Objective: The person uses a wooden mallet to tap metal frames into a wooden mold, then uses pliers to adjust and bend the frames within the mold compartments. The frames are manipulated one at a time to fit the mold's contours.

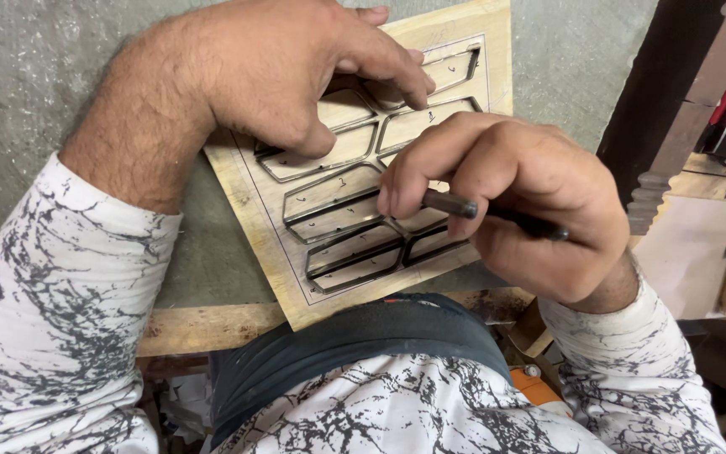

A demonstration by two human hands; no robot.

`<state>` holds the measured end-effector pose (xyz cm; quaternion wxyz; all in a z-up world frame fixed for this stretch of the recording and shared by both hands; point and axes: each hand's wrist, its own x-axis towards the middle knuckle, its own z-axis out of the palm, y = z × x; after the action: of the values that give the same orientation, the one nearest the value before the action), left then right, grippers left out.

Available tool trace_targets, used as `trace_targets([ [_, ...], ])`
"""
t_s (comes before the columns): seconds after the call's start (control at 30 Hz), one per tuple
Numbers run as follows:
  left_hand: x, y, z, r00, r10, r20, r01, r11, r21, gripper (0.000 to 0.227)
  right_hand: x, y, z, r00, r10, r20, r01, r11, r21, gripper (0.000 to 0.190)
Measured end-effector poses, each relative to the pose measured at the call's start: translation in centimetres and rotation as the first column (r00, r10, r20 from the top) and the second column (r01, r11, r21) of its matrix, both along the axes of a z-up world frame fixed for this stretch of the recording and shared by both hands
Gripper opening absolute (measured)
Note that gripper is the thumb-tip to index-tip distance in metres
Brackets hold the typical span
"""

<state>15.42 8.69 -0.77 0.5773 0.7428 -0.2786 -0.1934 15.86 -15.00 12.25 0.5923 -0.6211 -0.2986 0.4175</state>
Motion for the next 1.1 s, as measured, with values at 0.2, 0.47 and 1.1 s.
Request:
trace_targets([
  [0.2,0.0,-0.1,0.1,0.993,-0.004,-0.118,0.007,1.0,0.023,0.087,-0.2,0.9,-0.3,0.974,-0.035,-0.222,0.033,0.999,-0.011,0.06],
  [0.47,0.2,-0.1,0.3,0.996,-0.022,-0.081,0.022,1.0,0.009,0.085,-1.0,2.2,-0.3,0.983,0.069,0.168,-0.031,0.976,-0.216,0.049],
  [1.1,-3.4,1.4,1.2,0.965,0.251,0.075,-0.255,0.966,0.046,0.074,-4.6,-7.7,-0.8,0.662,-0.725,-0.191,0.747,0.619,0.243,0.04],
])
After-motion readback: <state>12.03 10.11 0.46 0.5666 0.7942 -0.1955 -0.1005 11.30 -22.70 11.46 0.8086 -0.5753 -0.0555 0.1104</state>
